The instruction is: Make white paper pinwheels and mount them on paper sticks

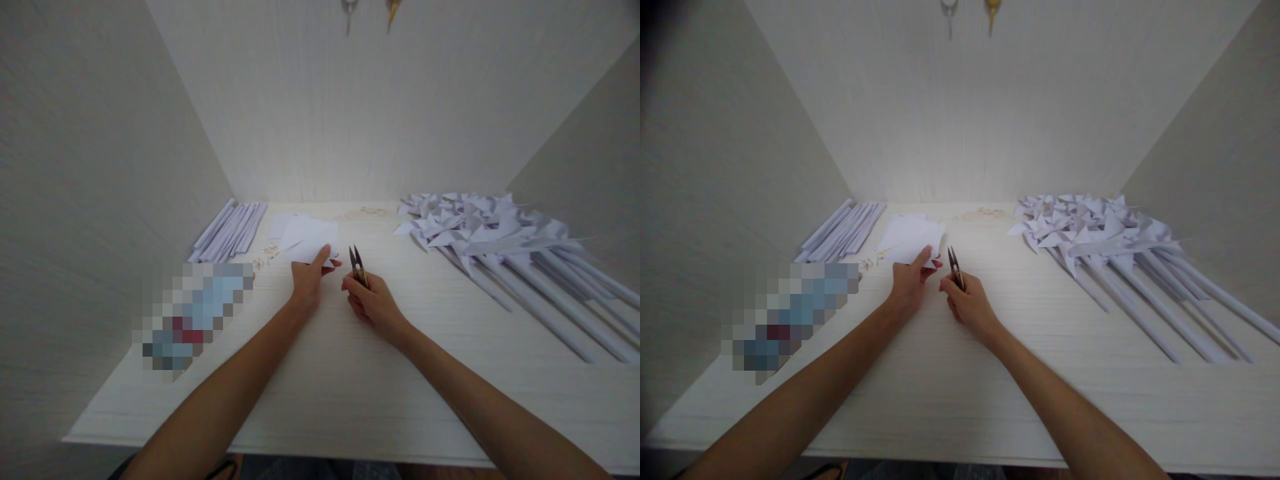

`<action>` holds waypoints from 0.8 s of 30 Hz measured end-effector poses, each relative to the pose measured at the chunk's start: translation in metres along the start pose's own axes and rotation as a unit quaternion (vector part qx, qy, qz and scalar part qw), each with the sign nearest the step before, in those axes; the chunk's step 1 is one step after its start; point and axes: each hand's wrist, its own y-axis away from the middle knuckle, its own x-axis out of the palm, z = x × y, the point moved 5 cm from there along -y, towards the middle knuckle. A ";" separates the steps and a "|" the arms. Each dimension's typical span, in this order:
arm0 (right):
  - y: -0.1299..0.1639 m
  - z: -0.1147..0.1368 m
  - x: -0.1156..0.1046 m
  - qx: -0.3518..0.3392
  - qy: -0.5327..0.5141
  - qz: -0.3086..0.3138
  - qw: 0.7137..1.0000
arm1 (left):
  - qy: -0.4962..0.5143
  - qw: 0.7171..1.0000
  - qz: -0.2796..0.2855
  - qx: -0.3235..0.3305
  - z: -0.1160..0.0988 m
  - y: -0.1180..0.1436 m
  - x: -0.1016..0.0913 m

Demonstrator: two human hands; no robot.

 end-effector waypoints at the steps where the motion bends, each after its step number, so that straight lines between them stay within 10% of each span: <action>1: 0.000 0.000 0.000 0.003 -0.006 -0.002 1.000 | -0.003 1.000 0.007 -0.002 0.000 0.001 0.000; 24: 0.009 0.001 -0.008 0.040 -0.090 -0.045 0.994 | 0.008 1.000 0.011 -0.025 -0.003 0.005 -0.004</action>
